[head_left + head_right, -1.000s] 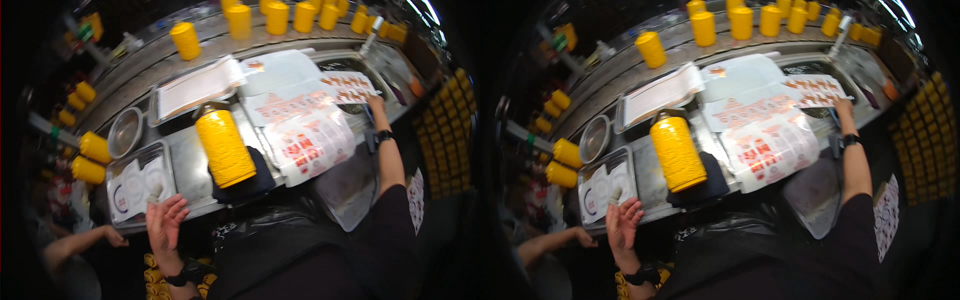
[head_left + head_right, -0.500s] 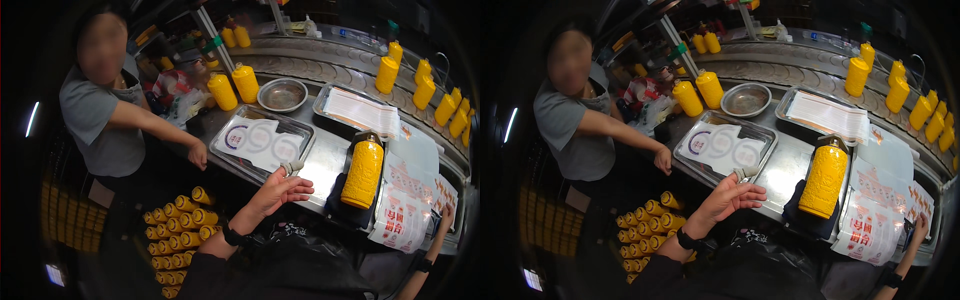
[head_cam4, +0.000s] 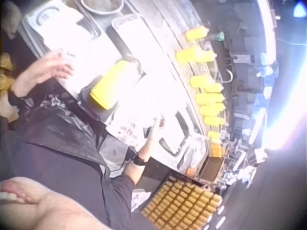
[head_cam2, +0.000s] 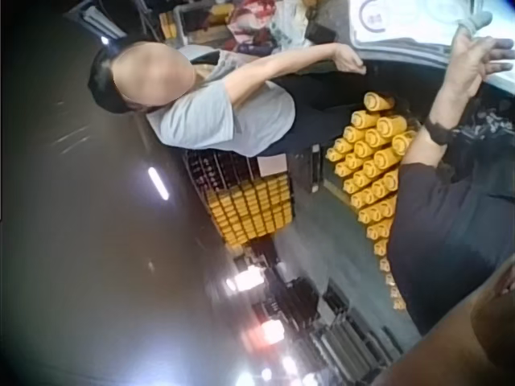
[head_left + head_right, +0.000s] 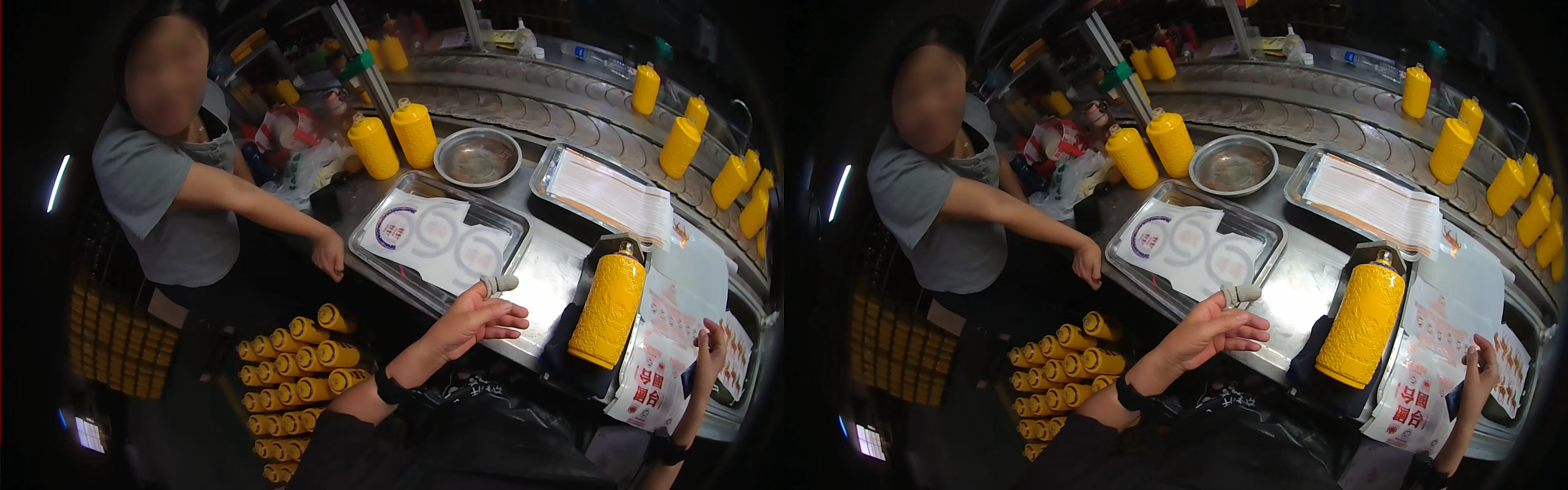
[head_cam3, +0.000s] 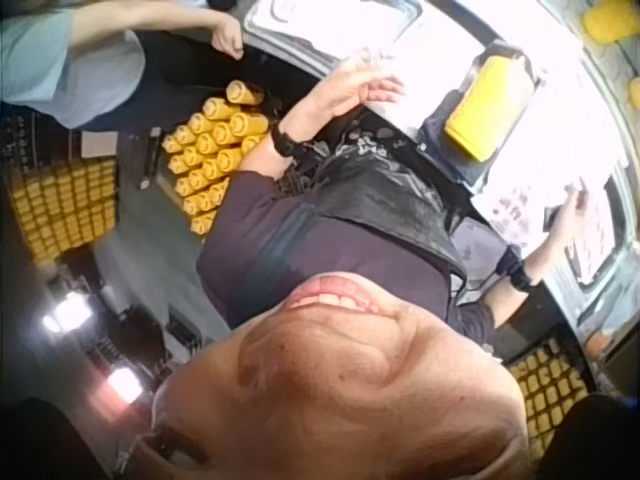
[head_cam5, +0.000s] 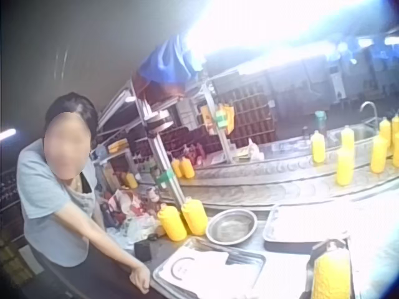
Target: Manually applying adhesive labels and plastic neck seals to yellow liquor bottles at a production workstation.
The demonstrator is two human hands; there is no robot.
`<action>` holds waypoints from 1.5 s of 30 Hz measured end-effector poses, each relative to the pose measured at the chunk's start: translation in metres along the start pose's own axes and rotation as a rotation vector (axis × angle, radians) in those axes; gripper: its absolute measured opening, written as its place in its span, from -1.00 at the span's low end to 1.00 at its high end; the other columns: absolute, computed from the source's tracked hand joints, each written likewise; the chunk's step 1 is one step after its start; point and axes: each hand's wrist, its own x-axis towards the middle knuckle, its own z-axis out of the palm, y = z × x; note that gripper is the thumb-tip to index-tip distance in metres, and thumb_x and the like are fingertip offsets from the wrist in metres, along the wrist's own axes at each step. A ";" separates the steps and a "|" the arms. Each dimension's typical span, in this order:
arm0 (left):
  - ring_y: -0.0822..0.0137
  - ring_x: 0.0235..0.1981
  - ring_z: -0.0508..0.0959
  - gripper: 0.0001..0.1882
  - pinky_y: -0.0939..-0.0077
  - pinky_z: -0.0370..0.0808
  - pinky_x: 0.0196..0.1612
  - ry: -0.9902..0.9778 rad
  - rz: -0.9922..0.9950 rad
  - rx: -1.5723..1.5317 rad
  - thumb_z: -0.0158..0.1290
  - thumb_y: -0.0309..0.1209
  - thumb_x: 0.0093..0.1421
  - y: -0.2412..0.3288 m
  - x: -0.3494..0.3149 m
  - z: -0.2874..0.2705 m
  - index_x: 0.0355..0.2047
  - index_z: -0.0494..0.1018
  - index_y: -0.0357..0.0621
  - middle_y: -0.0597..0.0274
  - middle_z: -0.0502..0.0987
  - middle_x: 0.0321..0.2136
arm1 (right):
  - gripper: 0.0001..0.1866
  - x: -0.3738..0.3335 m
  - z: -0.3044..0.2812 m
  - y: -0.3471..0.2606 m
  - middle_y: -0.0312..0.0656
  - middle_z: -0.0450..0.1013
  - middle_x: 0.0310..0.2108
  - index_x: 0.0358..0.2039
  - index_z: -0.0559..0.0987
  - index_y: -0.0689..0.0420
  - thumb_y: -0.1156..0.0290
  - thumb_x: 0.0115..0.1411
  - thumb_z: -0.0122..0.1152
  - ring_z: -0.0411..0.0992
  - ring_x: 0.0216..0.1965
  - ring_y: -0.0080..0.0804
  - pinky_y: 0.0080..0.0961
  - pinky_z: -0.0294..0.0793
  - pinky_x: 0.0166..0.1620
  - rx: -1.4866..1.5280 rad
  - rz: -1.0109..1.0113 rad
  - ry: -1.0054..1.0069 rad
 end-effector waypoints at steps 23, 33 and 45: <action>0.22 -0.13 0.57 -0.57 0.35 0.55 -0.05 -0.010 -0.063 0.065 -0.06 -0.42 0.30 0.008 0.023 0.007 0.14 0.16 -0.19 -0.03 0.49 -0.12 | -0.72 -0.017 0.026 -0.060 -0.33 0.37 -0.42 -0.07 0.49 0.27 0.39 0.27 0.08 0.28 -0.40 -0.65 -0.69 0.28 -0.28 -0.018 0.022 -0.091; 0.17 -0.15 0.58 -0.49 0.33 0.57 -0.11 -0.082 -0.062 0.095 0.00 -0.40 0.27 -0.007 0.030 0.026 0.18 0.13 -0.19 -0.11 0.50 -0.14 | -0.74 -0.060 -0.033 -0.052 -0.26 0.49 -0.23 -0.10 0.53 0.29 0.46 0.22 0.13 0.40 -0.32 -0.61 -0.67 0.40 -0.21 -0.008 0.115 0.136; 0.12 -0.08 0.56 -0.62 0.28 0.57 -0.04 -0.301 -0.028 0.229 -0.20 -0.36 0.37 -0.020 0.061 0.038 0.13 0.18 -0.26 -0.15 0.46 -0.03 | -0.81 -0.227 -0.123 0.012 -0.20 0.56 -0.48 -0.27 0.61 0.16 0.42 0.09 0.22 0.53 -0.45 -0.53 -0.58 0.48 -0.34 -0.184 0.394 0.796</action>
